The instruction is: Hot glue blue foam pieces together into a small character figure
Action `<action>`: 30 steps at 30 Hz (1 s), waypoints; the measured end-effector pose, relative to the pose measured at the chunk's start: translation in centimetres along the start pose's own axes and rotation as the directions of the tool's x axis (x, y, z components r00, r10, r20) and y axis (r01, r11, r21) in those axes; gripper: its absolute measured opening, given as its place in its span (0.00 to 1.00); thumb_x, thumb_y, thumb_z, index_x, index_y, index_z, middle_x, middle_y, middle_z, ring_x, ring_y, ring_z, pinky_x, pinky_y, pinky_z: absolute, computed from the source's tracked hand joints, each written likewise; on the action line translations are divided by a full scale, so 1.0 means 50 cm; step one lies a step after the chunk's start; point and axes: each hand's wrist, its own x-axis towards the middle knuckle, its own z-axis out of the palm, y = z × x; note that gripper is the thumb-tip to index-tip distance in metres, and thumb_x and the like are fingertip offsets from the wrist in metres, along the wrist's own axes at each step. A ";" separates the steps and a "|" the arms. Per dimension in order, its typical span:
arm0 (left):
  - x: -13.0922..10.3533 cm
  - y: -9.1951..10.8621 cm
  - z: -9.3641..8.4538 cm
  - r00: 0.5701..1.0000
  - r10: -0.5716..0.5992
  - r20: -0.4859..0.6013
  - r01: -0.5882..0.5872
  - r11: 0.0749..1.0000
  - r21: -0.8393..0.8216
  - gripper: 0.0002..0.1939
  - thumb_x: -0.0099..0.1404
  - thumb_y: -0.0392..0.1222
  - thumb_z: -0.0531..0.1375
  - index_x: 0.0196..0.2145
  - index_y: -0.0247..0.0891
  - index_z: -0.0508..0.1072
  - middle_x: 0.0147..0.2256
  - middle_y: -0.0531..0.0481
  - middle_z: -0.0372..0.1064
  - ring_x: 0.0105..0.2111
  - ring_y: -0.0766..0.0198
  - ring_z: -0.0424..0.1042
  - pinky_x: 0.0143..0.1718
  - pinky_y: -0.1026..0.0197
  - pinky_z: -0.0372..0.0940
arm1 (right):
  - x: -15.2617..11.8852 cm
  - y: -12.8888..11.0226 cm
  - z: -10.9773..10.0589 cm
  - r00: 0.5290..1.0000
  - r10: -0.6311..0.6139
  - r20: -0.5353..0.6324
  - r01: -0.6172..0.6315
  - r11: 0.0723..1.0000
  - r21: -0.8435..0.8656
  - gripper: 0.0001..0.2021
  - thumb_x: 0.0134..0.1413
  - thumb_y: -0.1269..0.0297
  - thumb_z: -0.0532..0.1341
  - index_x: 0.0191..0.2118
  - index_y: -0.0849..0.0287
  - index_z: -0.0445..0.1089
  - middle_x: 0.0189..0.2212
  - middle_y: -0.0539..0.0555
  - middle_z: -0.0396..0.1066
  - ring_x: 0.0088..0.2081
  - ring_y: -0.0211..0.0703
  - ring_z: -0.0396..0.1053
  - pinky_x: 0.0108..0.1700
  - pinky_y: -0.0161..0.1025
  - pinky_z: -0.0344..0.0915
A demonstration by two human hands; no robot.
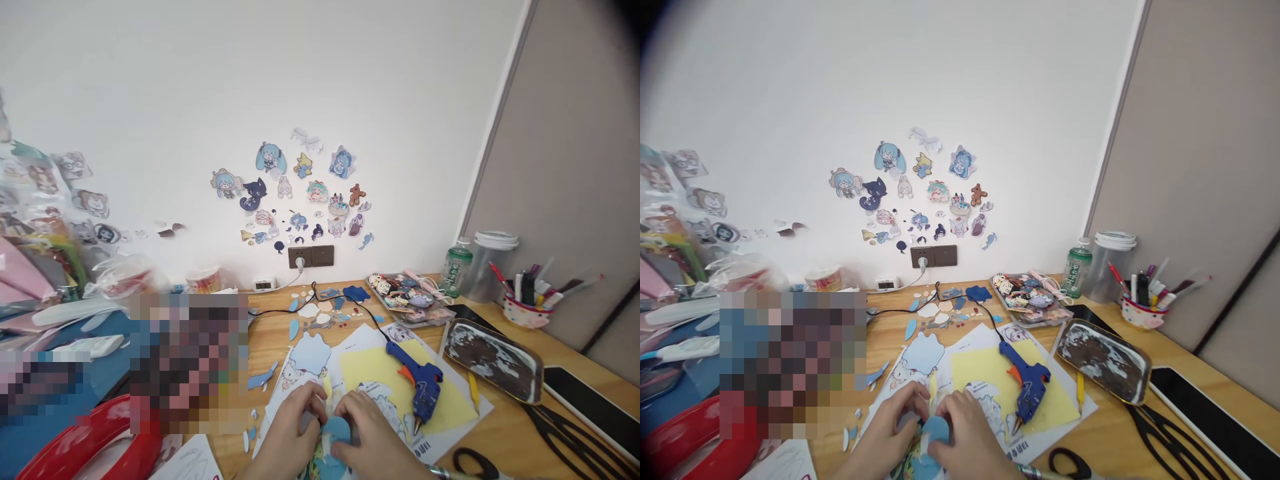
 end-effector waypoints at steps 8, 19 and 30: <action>0.006 0.026 -0.031 0.975 -0.039 0.219 0.028 0.998 0.056 0.25 0.43 0.25 0.49 0.40 0.41 0.60 0.33 0.54 0.66 0.37 0.63 0.65 0.42 0.60 0.59 | -0.011 -0.007 -0.004 0.998 -0.053 0.018 0.049 0.985 0.166 0.18 0.32 0.76 0.56 0.36 0.57 0.66 0.36 0.51 0.65 0.41 0.44 0.59 0.43 0.36 0.54; -0.014 0.042 -0.017 0.948 -0.165 0.273 0.094 0.962 0.256 0.41 0.44 0.35 0.63 0.56 0.46 0.55 0.45 0.48 0.61 0.45 0.53 0.59 0.47 0.53 0.55 | 0.008 0.011 -0.038 0.974 0.077 0.215 -0.203 0.724 0.659 0.21 0.33 0.75 0.62 0.38 0.57 0.59 0.26 0.43 0.63 0.27 0.34 0.62 0.29 0.31 0.56; -0.018 0.052 0.008 0.959 -0.093 0.267 0.034 0.976 0.216 0.28 0.48 0.35 0.61 0.49 0.43 0.63 0.48 0.46 0.60 0.50 0.53 0.55 0.55 0.50 0.46 | 0.019 0.026 -0.071 0.975 0.209 0.072 -0.209 0.766 0.608 0.19 0.41 0.62 0.61 0.40 0.57 0.57 0.21 0.40 0.60 0.17 0.31 0.62 0.18 0.29 0.54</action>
